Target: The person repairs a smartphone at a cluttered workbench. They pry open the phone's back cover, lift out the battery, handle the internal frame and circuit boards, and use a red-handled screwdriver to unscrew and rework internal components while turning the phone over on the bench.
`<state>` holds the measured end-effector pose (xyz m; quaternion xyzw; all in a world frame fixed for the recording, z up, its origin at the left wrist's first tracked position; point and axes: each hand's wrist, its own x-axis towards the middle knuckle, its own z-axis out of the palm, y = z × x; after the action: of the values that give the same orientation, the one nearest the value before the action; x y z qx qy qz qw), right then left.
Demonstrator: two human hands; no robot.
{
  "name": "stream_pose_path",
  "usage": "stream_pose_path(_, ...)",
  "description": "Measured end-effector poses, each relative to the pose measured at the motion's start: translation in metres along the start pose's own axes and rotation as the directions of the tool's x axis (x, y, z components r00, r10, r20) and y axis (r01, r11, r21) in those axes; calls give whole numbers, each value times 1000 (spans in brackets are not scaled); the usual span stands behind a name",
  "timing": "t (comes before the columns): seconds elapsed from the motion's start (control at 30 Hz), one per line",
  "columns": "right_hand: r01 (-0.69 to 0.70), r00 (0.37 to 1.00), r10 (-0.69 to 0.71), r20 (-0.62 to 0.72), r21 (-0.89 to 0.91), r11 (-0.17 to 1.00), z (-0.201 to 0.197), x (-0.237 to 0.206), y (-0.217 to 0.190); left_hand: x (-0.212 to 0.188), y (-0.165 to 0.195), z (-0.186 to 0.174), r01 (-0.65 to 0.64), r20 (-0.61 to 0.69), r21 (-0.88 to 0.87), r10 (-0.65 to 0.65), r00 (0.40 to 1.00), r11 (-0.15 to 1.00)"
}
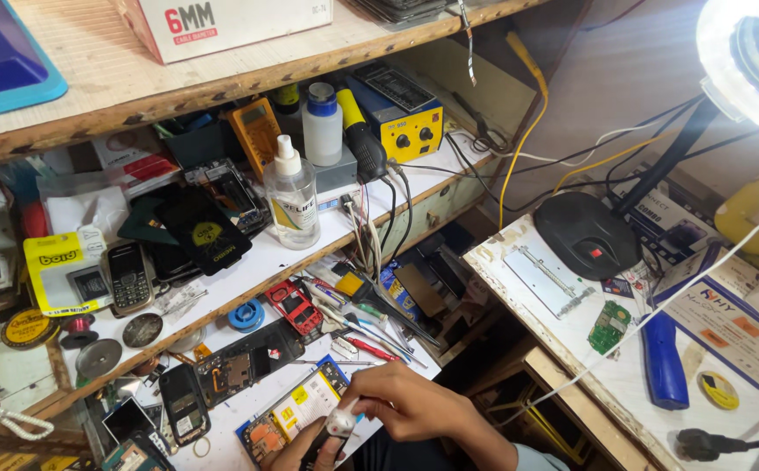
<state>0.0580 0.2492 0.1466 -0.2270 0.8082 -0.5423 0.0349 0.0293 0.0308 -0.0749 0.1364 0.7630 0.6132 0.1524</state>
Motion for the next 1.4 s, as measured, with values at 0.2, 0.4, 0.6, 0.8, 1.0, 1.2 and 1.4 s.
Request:
stream_pose_path(0.2, 33, 999, -31, 13, -321, 946, 11, -4, 23, -1, 4, -16, -410, 81, 202, 402, 912, 889)
stream_pose_path(0.4, -129, 991, 133, 2, -233, 964, 19, 1, 31, 9, 11, -18, -701, -35, 440, 791, 611, 561)
stream_pose_path(0.6, 67, 997, -71, -13, -204, 977, 18, 5, 30, -1, 21, -15, 1, 35, -49, 1, 999, 999)
stream_pose_path(0.8, -79, 995, 90, 31, -273, 959, 27, 9, 54, -12, 61, -19, -360, -140, 372, 435, 890, 856)
stream_pose_path(1.0, -292, 956, 290, -35, -173, 941, 33, 4, 89, -13, 103, -37, -202, -87, 295, 237, 968, 934)
stream_pose_path(1.2, -477, 668, 552, -499, 282, 833, 17, 13, 128, -19, 91, -74, -150, -240, 59, 160, 957, 987)
stream_pose_path(1.4, -412, 559, 519, -647, 327, 850, -5, 61, 151, -30, 38, -81, -75, -419, 102, 111, 901, 992)
